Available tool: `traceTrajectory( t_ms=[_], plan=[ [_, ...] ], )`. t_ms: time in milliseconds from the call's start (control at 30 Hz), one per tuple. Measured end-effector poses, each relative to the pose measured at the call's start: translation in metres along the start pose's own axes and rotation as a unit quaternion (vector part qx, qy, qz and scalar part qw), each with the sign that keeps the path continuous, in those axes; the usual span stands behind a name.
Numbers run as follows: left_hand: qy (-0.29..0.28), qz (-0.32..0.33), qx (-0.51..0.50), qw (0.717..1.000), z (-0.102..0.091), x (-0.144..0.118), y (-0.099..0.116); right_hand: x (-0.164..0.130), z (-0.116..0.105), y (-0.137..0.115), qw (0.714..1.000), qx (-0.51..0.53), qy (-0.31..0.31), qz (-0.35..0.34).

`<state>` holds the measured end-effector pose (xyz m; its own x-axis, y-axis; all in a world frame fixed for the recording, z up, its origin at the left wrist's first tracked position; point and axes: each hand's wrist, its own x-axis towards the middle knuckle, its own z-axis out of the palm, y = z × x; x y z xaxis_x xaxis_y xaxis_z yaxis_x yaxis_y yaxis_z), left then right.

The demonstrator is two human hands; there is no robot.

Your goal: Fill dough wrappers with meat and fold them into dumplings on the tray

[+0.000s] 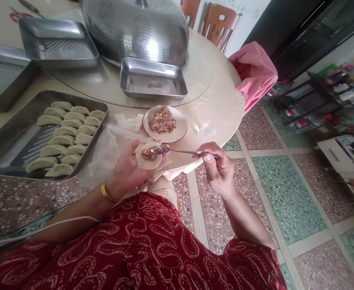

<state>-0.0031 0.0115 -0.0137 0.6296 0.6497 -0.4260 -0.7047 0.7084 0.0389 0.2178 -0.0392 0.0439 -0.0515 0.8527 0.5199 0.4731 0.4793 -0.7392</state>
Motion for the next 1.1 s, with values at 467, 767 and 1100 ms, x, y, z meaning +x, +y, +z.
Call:
traceTrajectory(
  t_ms=[467,767,1100],
  plan=[
    [0.006,0.004,-0.009,1.000,-0.001,0.005,-0.003,-0.001,0.000,0.004,1.000,-0.011,0.005,-0.013],
    [-0.016,0.000,0.016,1.000,0.001,0.002,-0.004,0.002,-0.001,0.001,0.996,-0.038,-0.041,-0.074],
    [-0.062,-0.002,0.021,0.998,0.001,0.004,-0.001,0.009,0.002,-0.007,0.950,-0.113,-0.142,-0.253]
  ],
)
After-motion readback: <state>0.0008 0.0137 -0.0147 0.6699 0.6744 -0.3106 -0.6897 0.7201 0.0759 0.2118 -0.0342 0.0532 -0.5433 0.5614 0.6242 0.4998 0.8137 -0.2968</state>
